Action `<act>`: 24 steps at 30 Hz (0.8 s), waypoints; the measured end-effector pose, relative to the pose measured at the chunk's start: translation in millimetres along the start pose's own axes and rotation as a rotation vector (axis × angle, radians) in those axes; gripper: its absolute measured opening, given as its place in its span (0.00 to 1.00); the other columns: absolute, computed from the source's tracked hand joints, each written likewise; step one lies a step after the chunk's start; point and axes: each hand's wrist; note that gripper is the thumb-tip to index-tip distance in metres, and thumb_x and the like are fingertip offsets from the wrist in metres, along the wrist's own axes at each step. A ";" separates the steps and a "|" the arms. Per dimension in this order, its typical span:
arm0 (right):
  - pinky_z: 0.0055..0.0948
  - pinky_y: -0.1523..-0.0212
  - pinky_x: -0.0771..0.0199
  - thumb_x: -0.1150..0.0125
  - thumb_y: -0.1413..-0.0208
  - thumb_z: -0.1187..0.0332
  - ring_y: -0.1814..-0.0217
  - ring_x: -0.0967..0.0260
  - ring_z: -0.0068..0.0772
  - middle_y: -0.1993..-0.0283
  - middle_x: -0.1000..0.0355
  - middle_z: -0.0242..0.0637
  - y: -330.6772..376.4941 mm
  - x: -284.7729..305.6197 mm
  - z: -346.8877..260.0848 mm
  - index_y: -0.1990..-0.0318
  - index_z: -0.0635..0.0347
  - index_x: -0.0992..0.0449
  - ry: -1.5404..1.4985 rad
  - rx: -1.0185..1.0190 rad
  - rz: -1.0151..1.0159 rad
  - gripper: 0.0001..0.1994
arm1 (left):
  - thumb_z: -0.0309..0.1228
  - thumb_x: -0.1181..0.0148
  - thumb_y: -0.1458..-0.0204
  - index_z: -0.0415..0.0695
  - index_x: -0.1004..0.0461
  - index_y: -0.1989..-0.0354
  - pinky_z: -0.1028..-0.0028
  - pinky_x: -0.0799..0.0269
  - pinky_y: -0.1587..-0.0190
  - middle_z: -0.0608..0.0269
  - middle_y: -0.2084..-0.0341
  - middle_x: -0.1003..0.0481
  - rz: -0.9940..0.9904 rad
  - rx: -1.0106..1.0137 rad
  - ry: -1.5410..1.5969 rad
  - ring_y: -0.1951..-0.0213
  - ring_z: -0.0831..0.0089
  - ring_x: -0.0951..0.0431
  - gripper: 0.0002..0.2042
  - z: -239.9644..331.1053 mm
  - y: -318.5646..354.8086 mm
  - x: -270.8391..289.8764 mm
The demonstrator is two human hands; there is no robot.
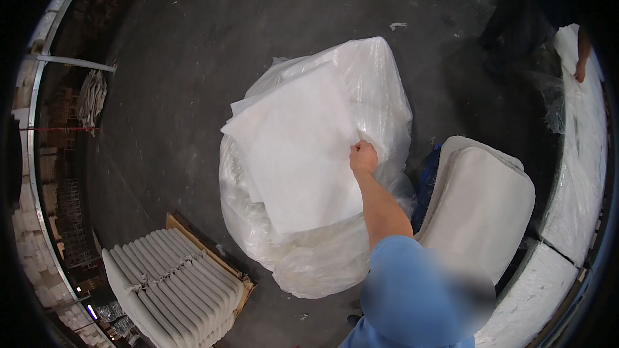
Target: The person wraps a rectangular white foam block in a thin white sheet on a large worktable. They smooth the sheet, fold the edges, and roll the foam into a tight cylinder, then place it on a stack of similar wrapped items.
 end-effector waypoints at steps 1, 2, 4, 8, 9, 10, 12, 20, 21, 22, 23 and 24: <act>0.45 0.56 0.23 0.34 0.43 0.64 0.58 0.22 0.50 0.62 0.21 0.45 3.2 0.1 -2.2 0.63 0.58 0.19 0.011 0.060 0.014 0.08 | 0.35 0.39 0.46 0.46 0.26 0.44 0.56 0.31 0.36 0.52 0.41 0.29 0.035 0.053 0.086 0.41 0.53 0.27 0.21 1.0 -0.2 -1.4; 0.46 0.56 0.24 0.34 0.44 0.64 0.59 0.23 0.50 0.62 0.23 0.44 11.4 -0.5 -3.4 0.65 0.57 0.20 0.020 0.124 0.027 0.07 | 0.35 0.39 0.46 0.47 0.26 0.44 0.58 0.29 0.38 0.52 0.41 0.29 0.074 0.103 0.173 0.43 0.54 0.26 0.21 3.4 -2.2 -1.8; 0.48 0.58 0.25 0.34 0.44 0.65 0.60 0.25 0.51 0.65 0.25 0.43 33.4 -1.3 -7.8 0.68 0.57 0.22 0.029 0.306 0.020 0.06 | 0.36 0.39 0.45 0.49 0.26 0.42 0.61 0.25 0.43 0.52 0.41 0.29 0.066 0.149 0.148 0.47 0.57 0.22 0.21 0.2 -1.0 4.7; 0.46 0.64 0.29 0.35 0.47 0.70 0.66 0.27 0.50 0.70 0.27 0.41 94.6 -1.2 -27.3 0.72 0.54 0.24 0.018 0.760 -0.194 0.04 | 0.35 0.39 0.45 0.52 0.27 0.39 0.64 0.20 0.51 0.53 0.42 0.28 0.155 0.063 0.251 0.55 0.62 0.18 0.23 -10.8 0.9 8.4; 0.45 0.65 0.30 0.35 0.48 0.71 0.67 0.27 0.48 0.70 0.28 0.39 110.1 1.7 -30.0 0.72 0.55 0.24 -0.021 0.860 -0.235 0.04 | 0.36 0.39 0.43 0.52 0.28 0.38 0.64 0.20 0.51 0.54 0.43 0.26 0.133 0.159 0.352 0.55 0.63 0.19 0.22 -15.5 5.3 10.6; 0.46 0.64 0.30 0.34 0.48 0.72 0.67 0.27 0.48 0.70 0.28 0.40 123.4 4.3 -38.9 0.71 0.56 0.25 -0.073 0.857 -0.218 0.04 | 0.37 0.40 0.42 0.52 0.28 0.38 0.64 0.20 0.51 0.55 0.45 0.25 0.118 0.248 0.465 0.54 0.63 0.19 0.22 -17.1 9.6 9.4; 0.43 0.64 0.30 0.35 0.45 0.72 0.66 0.28 0.43 0.70 0.29 0.39 148.7 11.4 -52.5 0.69 0.58 0.26 -0.202 0.779 -0.134 0.04 | 0.41 0.42 0.38 0.51 0.28 0.38 0.64 0.21 0.53 0.56 0.49 0.23 0.116 0.294 0.557 0.55 0.65 0.19 0.21 -27.6 15.7 12.4; 0.19 0.66 0.41 0.44 0.32 0.73 0.66 0.43 0.15 0.69 0.37 0.25 260.2 108.1 -145.5 0.58 0.57 0.33 -0.904 0.441 -0.181 0.04 | 0.48 0.43 0.36 0.52 0.34 0.31 0.60 0.23 0.62 0.56 0.56 0.21 0.129 -0.016 0.390 0.62 0.65 0.20 0.27 -88.8 -41.5 72.4; 0.19 0.66 0.41 0.44 0.32 0.74 0.67 0.44 0.14 0.68 0.38 0.24 281.1 126.1 -152.3 0.58 0.57 0.34 -0.961 0.481 -0.202 0.04 | 0.48 0.42 0.36 0.53 0.36 0.30 0.57 0.22 0.61 0.54 0.52 0.22 0.111 -0.114 0.340 0.61 0.60 0.19 0.28 -96.5 -54.0 88.0; 0.18 0.67 0.41 0.44 0.32 0.74 0.67 0.45 0.13 0.68 0.39 0.22 304.0 146.8 -161.3 0.58 0.57 0.34 -1.012 0.530 -0.219 0.04 | 0.43 0.42 0.35 0.49 0.32 0.34 0.65 0.24 0.61 0.60 0.54 0.20 0.158 -0.151 0.472 0.62 0.67 0.20 0.24 -104.2 -61.5 95.1; 0.18 0.67 0.42 0.45 0.32 0.75 0.67 0.46 0.12 0.67 0.40 0.21 323.5 169.1 -169.4 0.58 0.57 0.34 -1.065 0.583 -0.237 0.04 | 0.37 0.43 0.34 0.44 0.29 0.37 0.74 0.26 0.62 0.65 0.56 0.19 0.205 -0.191 0.604 0.63 0.74 0.21 0.19 -98.7 -73.5 106.9; 0.16 0.66 0.43 0.44 0.33 0.76 0.67 0.46 0.11 0.67 0.39 0.20 347.4 193.5 -172.0 0.58 0.56 0.33 -1.036 0.584 -0.285 0.04 | 0.37 0.42 0.34 0.43 0.29 0.37 0.74 0.26 0.60 0.65 0.55 0.19 0.237 -0.244 0.550 0.63 0.74 0.21 0.19 -96.1 -79.9 125.7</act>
Point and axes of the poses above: each hand's wrist, its own y-axis away from the middle knuckle, its own x-axis out of the back of the hand, z = x × y
